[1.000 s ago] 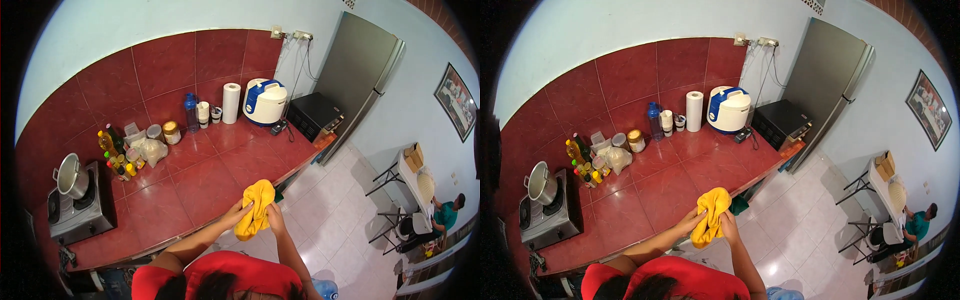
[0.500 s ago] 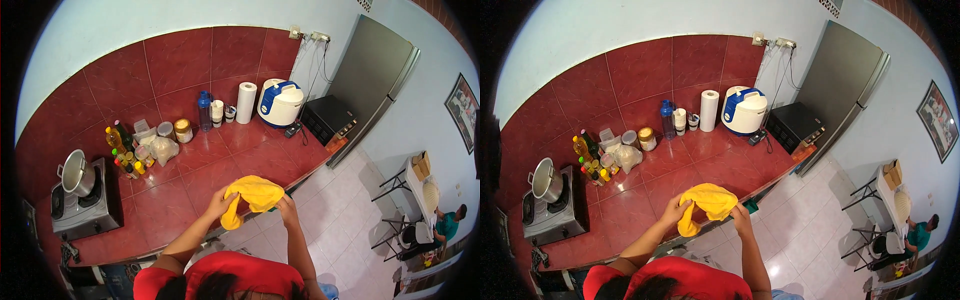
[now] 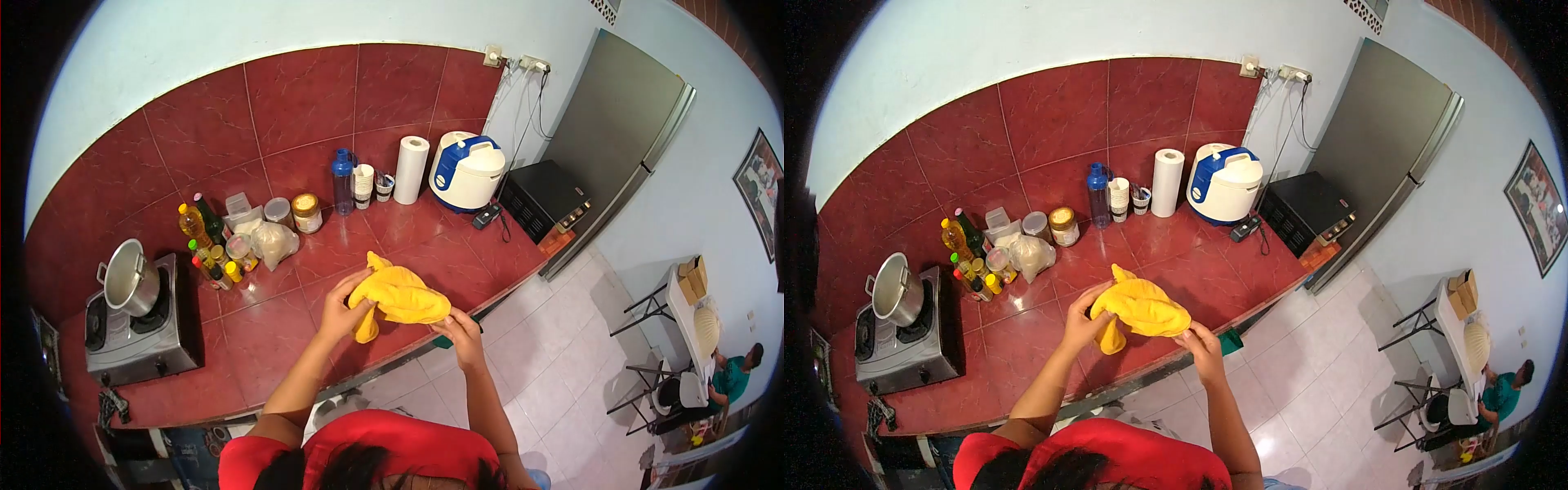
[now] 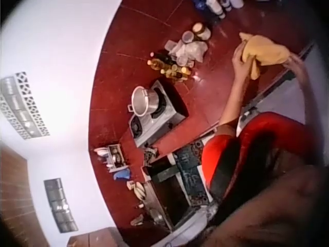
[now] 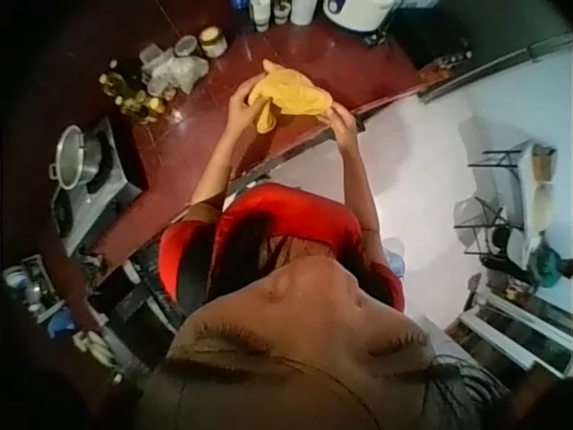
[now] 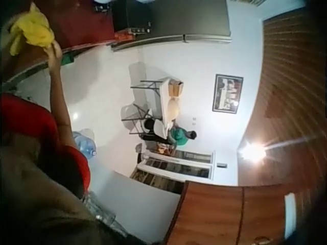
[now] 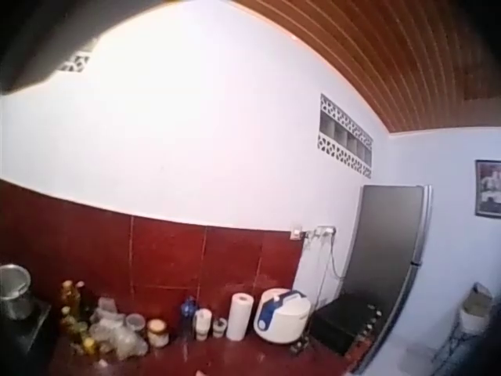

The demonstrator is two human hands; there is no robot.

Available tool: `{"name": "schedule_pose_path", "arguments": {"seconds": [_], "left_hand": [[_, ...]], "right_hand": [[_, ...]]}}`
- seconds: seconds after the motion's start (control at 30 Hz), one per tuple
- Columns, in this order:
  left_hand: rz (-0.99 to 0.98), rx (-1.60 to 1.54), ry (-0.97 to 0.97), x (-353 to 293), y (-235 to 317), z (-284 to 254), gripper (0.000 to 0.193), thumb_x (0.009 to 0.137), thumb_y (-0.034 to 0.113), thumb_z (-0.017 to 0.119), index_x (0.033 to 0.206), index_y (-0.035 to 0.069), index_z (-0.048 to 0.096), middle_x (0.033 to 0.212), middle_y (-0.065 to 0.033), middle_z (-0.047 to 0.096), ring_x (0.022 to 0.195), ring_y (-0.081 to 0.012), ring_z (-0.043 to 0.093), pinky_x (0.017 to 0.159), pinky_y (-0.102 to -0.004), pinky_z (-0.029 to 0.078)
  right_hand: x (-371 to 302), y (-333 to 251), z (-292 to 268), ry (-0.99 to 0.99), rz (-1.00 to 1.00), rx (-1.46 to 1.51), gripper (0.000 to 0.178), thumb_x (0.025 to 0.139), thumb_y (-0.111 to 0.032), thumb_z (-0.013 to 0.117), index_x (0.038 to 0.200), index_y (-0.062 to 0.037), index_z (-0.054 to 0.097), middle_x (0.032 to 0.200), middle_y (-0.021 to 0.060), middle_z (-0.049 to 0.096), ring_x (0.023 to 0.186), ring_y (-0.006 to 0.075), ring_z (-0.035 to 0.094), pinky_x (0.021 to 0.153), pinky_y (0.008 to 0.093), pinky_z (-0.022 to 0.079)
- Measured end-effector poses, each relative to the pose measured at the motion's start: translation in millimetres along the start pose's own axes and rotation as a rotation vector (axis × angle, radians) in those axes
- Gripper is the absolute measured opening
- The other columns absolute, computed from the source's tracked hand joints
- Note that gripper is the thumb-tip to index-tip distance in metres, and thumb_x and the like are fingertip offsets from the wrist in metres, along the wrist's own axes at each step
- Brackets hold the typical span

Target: Cleaning the kitchen counter and oven using a cloth.

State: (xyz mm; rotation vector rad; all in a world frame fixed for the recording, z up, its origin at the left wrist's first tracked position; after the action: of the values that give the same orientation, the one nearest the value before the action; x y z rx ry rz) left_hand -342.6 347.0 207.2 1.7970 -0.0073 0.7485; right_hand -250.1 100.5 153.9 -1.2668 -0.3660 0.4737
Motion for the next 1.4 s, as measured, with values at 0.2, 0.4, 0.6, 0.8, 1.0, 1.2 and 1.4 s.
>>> {"name": "schedule_pose_path", "arguments": {"seconds": [0.2, 0.4, 0.6, 0.8, 1.0, 1.2, 1.4], "left_hand": [[0.006, 0.073, -0.204, -25.7, -22.1, 23.8, 0.066, 0.075, 0.011, 0.076, 0.138, 0.004, 0.055, 0.14, -0.0185, 0.055, 0.135, -0.0328, 0.048, 0.114, -0.0415, 0.035], [-0.041, 0.056, -0.254, -26.3, -24.1, 34.4, 0.067, 0.079, 0.011, 0.072, 0.142, 0.006, 0.051, 0.145, -0.0177, 0.051, 0.138, -0.033, 0.043, 0.115, -0.042, 0.033], [0.039, 0.0, -0.41, -11.4, -17.1, 67.4, 0.065, 0.08, 0.002, 0.065, 0.143, 0.01, 0.051, 0.15, -0.0176, 0.045, 0.14, -0.0329, 0.042, 0.113, -0.0412, 0.035], [0.151, -0.124, -0.631, -2.0, 1.9, 107.6, 0.06, 0.079, 0.001, 0.063, 0.138, 0.009, 0.056, 0.152, -0.0175, 0.042, 0.141, -0.0309, 0.041, 0.112, -0.0395, 0.037], [0.154, -0.205, -0.769, 9.5, 12.5, 113.4, 0.039, 0.085, 0.006, 0.066, 0.124, 0.003, 0.065, 0.142, -0.0178, 0.054, 0.13, -0.027, 0.053, 0.107, -0.0381, 0.041], [0.173, -0.173, -0.564, 57.1, 51.5, 67.2, 0.012, 0.081, 0.003, 0.062, 0.091, -0.003, 0.058, 0.123, -0.0181, 0.066, 0.111, -0.0283, 0.066, 0.091, -0.0353, 0.05], [0.317, -0.103, -0.386, 90.8, 84.2, 16.5, 0.017, 0.08, 0.006, 0.061, 0.093, -0.002, 0.057, 0.112, -0.0173, 0.07, 0.097, -0.0289, 0.07, 0.082, -0.035, 0.053]], "right_hand": [[0.2, 26.2, -16.6, 0.162, 0.006, -0.068, 0.024, 0.097, -0.008, 0.06, 0.117, 0.0053, 0.063, 0.108, 0.0095, 0.07, 0.097, 0.0163, 0.068, 0.088, 0.0293, 0.054], [3.5, 49.9, -17.6, 0.104, 0.041, -0.309, 0.02, 0.099, -0.007, 0.059, 0.114, 0.0053, 0.064, 0.1, 0.0057, 0.07, 0.09, 0.0099, 0.064, 0.081, 0.0237, 0.051], [5.3, 15.4, 35.7, -0.15, -0.09, -0.367, 0.018, 0.1, -0.008, 0.056, 0.112, 0.0046, 0.062, 0.099, 0.0029, 0.067, 0.091, 0.0083, 0.061, 0.082, 0.0243, 0.049], [0.7, -48.0, 70.6, -0.261, -0.183, -0.537, 0.016, 0.1, -0.008, 0.055, 0.11, 0.0028, 0.062, 0.092, 0.003, 0.064, 0.088, 0.0075, 0.058, 0.078, 0.0253, 0.048], [1.4, -93.9, 52.9, -0.093, -0.311, -0.682, 0.013, 0.097, -0.008, 0.054, 0.102, 0.0012, 0.061, 0.087, 0.0146, 0.066, 0.08, 0.02, 0.065, 0.074, 0.0319, 0.05], [1.4, -115.0, 39.7, -0.016, -0.347, -0.831, 0.021, 0.092, -0.013, 0.064, 0.107, 0.0018, 0.062, 0.09, 0.014, 0.064, 0.082, 0.0226, 0.064, 0.076, 0.0334, 0.05], [20.8, -94.1, 15.4, -0.028, -0.312, -1.268, 0.034, 0.075, -0.005, 0.069, 0.109, -0.0038, 0.067, 0.094, 0.014, 0.064, 0.088, 0.0351, 0.064, 0.076, 0.0388, 0.052]]}}
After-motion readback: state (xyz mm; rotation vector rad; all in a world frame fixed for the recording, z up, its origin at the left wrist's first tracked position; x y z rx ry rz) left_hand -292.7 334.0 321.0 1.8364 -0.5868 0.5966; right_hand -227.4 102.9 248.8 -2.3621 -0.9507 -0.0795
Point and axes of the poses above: each hand's wrist, its own x-axis towards the middle knuckle, its own z-axis out of the palm, y = z × x, the point moved 10 cm from there along x, towards the middle knuckle
